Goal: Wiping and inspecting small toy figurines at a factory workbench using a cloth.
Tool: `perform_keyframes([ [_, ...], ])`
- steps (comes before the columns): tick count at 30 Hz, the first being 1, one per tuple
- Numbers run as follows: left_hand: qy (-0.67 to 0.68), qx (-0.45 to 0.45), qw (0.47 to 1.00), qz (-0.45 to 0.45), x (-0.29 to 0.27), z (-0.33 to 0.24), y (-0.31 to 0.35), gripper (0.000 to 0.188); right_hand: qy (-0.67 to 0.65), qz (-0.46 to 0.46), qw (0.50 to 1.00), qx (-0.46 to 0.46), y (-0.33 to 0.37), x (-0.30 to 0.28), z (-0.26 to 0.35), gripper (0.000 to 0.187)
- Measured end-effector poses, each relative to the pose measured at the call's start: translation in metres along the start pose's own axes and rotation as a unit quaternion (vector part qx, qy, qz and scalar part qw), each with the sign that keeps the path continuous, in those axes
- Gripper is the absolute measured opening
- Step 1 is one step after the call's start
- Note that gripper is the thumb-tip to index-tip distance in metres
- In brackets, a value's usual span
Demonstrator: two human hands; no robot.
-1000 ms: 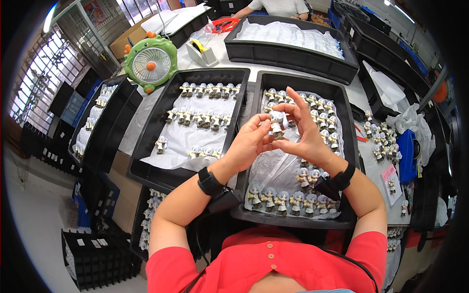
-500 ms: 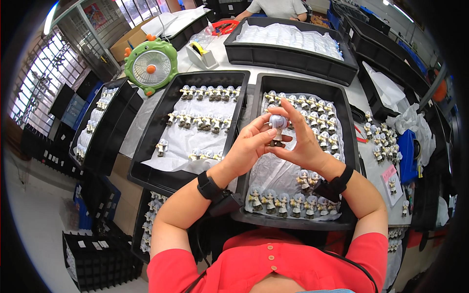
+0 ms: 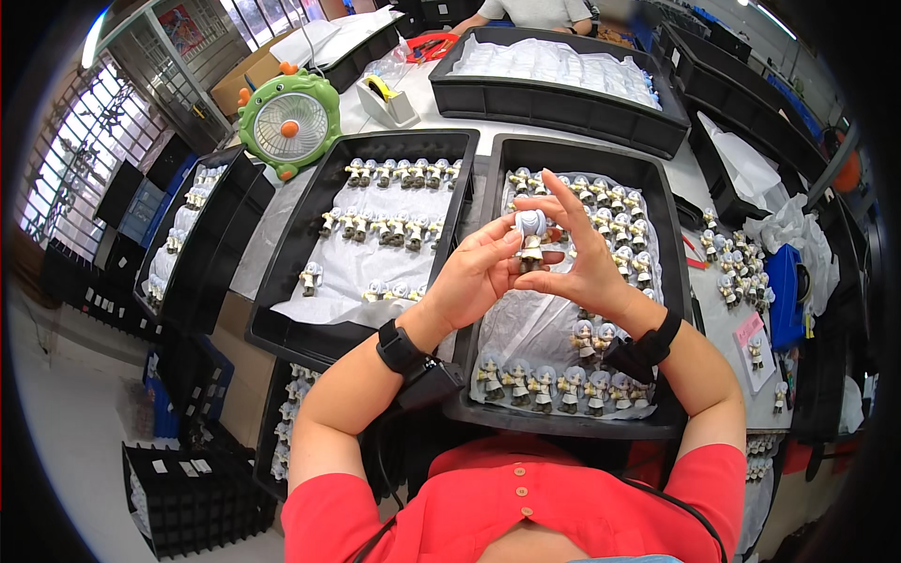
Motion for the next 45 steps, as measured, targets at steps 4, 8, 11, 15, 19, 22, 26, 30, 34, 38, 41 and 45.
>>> perform_keyframes([
  [4, 0.002, -0.002, 1.000, -0.004, 0.000, 0.000, 0.001, 0.041, 0.001, 0.001, 1.000, 0.010, 0.000, 0.000, 0.000, 0.105],
  [8, -0.005, 0.001, 1.000, -0.009, -0.003, -0.003, 0.003, 0.043, 0.046, -0.005, 0.999, -0.021, 0.001, 0.001, 0.000, 0.100],
  [11, -0.029, 0.016, 0.999, -0.021, -0.005, -0.006, 0.005, 0.045, 0.067, -0.004, 0.997, -0.041, 0.002, 0.004, 0.002, 0.097],
  [15, -0.085, 0.028, 0.995, -0.039, -0.004, -0.007, 0.003, 0.044, 0.096, -0.020, 0.993, -0.059, 0.002, 0.002, 0.005, 0.093],
  [19, -0.154, 0.077, 0.985, -0.018, -0.003, -0.009, -0.001, 0.039, 0.066, -0.023, 0.997, -0.029, 0.003, -0.002, -0.002, 0.091],
  [22, -0.150, 0.073, 0.986, -0.021, -0.003, -0.012, 0.003, 0.040, 0.038, -0.001, 0.999, -0.018, 0.001, 0.004, -0.004, 0.091],
  [26, -0.089, 0.015, 0.993, -0.071, -0.009, -0.008, 0.008, 0.046, 0.069, 0.008, 0.996, -0.060, -0.001, 0.011, 0.006, 0.089],
  [30, 0.012, -0.023, 1.000, -0.002, -0.006, -0.003, 0.003, 0.047, 0.151, 0.005, 0.986, -0.076, 0.001, 0.006, 0.005, 0.081],
  [34, 0.014, -0.021, 0.998, 0.053, -0.006, -0.010, 0.007, 0.046, 0.151, 0.008, 0.986, -0.073, 0.000, 0.009, 0.007, 0.081],
  [38, -0.206, -0.049, 0.975, -0.065, -0.018, -0.038, 0.019, 0.037, 0.148, 0.012, 0.987, -0.054, 0.002, 0.007, 0.002, 0.076],
  [41, -0.441, -0.088, 0.878, -0.166, -0.041, -0.083, 0.046, 0.046, 0.146, 0.001, 0.988, -0.044, -0.001, -0.001, 0.006, 0.064],
  [45, -0.626, -0.215, 0.674, -0.329, -0.135, -0.112, 0.109, 0.048, 0.122, -0.011, 0.992, -0.020, -0.003, -0.004, 0.002, 0.056],
])
Point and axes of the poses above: each hand's wrist, its own y-axis away from the middle knuckle, its own x-axis out of the palm, z = x × y, the point moved 6 cm from there along -y, towards the middle knuckle, and after that the axes turned 4 degrees about -x, right-handed, at the moved point
